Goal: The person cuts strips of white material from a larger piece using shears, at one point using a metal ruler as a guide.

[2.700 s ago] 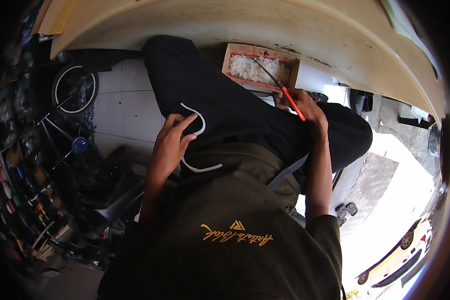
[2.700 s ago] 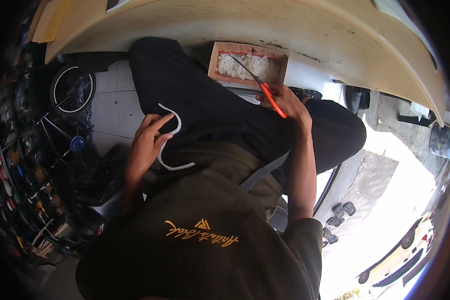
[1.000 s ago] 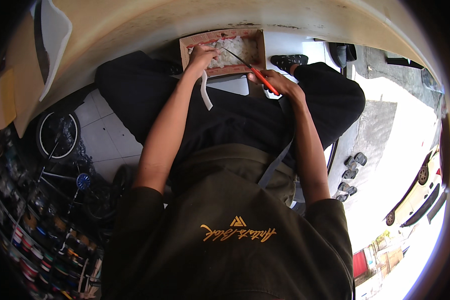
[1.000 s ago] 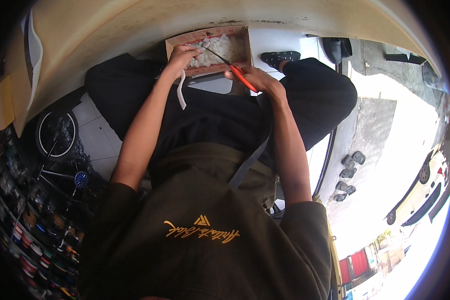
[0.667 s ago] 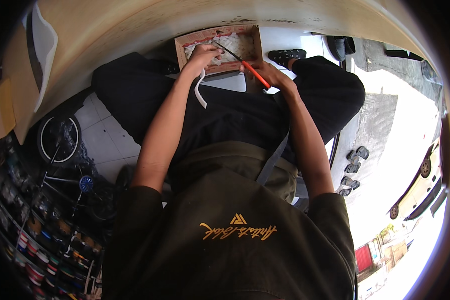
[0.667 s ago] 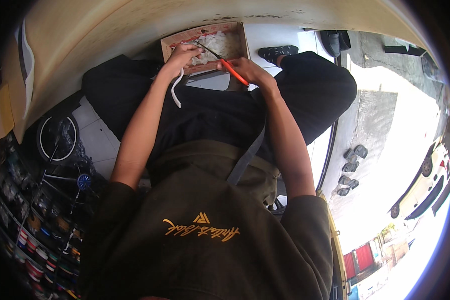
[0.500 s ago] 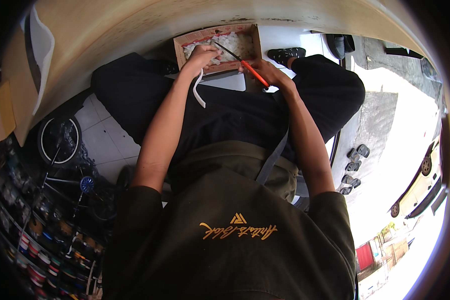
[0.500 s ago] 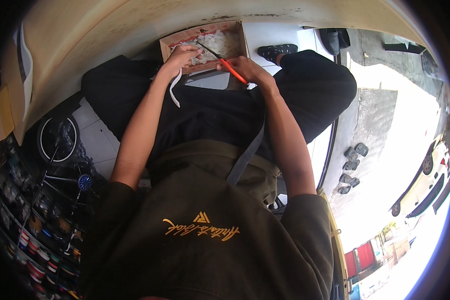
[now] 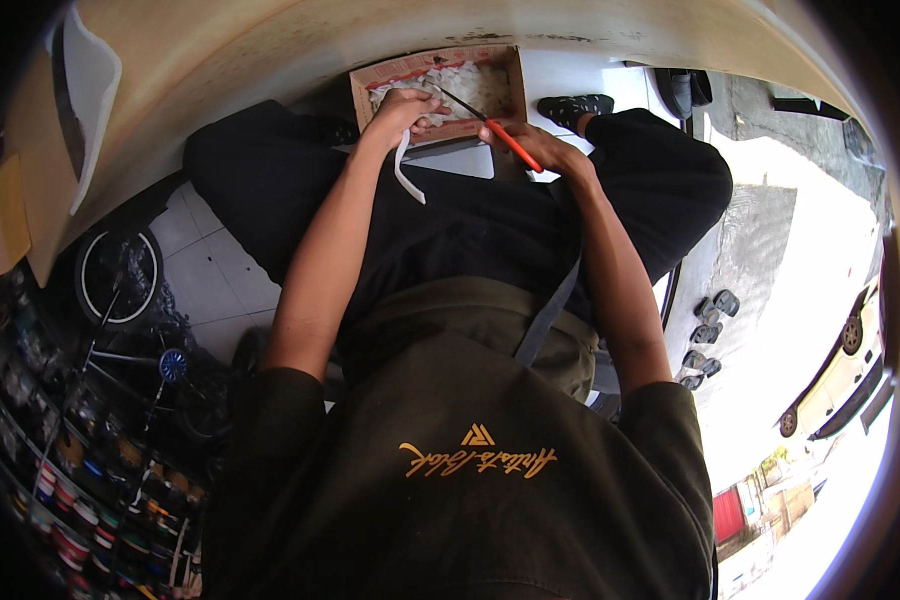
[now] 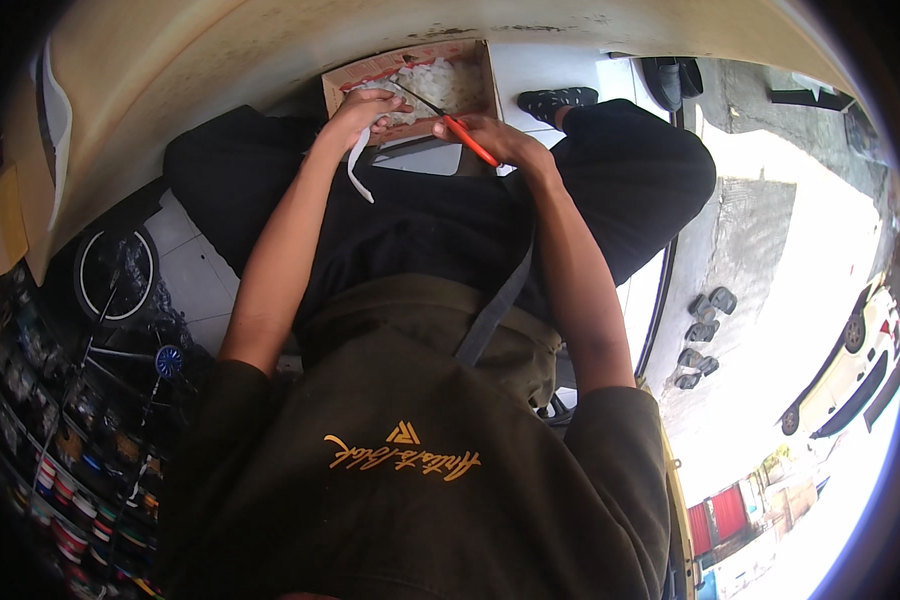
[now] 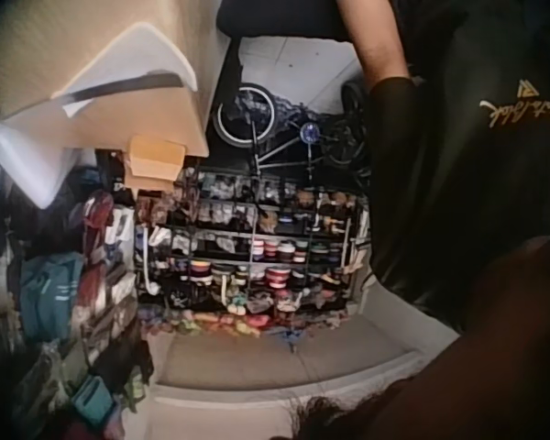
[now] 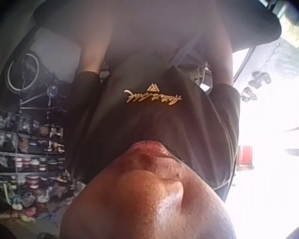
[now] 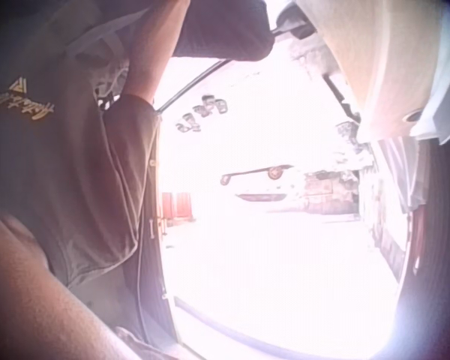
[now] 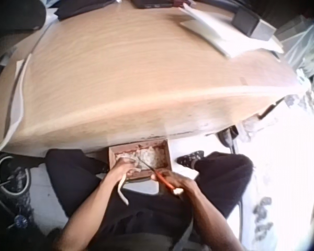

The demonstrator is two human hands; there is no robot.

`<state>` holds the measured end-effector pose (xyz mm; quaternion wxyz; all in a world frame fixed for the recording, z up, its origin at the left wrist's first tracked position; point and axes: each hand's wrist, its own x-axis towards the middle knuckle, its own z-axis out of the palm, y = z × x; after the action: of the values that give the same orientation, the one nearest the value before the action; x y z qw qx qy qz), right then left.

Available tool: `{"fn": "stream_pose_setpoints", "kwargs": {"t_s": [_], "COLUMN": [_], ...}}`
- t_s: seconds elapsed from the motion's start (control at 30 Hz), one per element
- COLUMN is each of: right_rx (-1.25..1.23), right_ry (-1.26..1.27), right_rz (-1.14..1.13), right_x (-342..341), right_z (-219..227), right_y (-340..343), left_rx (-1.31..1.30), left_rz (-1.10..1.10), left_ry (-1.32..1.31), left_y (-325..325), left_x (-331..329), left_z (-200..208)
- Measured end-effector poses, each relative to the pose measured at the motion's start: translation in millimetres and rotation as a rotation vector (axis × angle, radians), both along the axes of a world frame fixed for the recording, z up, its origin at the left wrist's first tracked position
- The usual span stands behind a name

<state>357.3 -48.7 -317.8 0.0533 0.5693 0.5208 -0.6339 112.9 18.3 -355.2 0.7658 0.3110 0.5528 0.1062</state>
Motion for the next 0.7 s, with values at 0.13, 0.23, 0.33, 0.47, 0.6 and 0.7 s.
{"fn": "stream_pose_setpoints", "kwargs": {"t_s": [0.13, 0.23, 0.33, 0.47, 0.6, 0.7], "right_rx": [-0.050, -0.082, -0.082, -0.003, 0.031, 0.098], "right_ry": [-0.033, -0.005, 0.032, 0.063, 0.009, 0.062], "right_rz": [0.021, -0.015, -0.032, -0.008, 0.013, 0.051], "right_x": [-2.3, -1.3, 1.9, -0.6, -3.0, 0.2], "right_z": [12.1, 13.4, -0.5, -5.7, 8.9, 10.9], "right_y": [4.6, 4.6, 1.9, 0.3, 1.7, 5.0], "left_rx": [-0.035, -0.053, -0.037, -0.036, -0.080, -0.108], "left_rz": [0.005, 0.139, 0.222, 0.177, 0.064, 0.004], "left_ry": [0.015, 0.049, 0.127, 0.048, -0.003, -0.001], "left_y": [1.5, 2.0, 4.1, 2.5, 2.0, 2.3], "left_x": [0.2, -1.4, -0.7, -1.7, 1.6, 3.5], "left_z": [4.6, 3.1, 6.1, 2.2, 6.9, 8.9]}}
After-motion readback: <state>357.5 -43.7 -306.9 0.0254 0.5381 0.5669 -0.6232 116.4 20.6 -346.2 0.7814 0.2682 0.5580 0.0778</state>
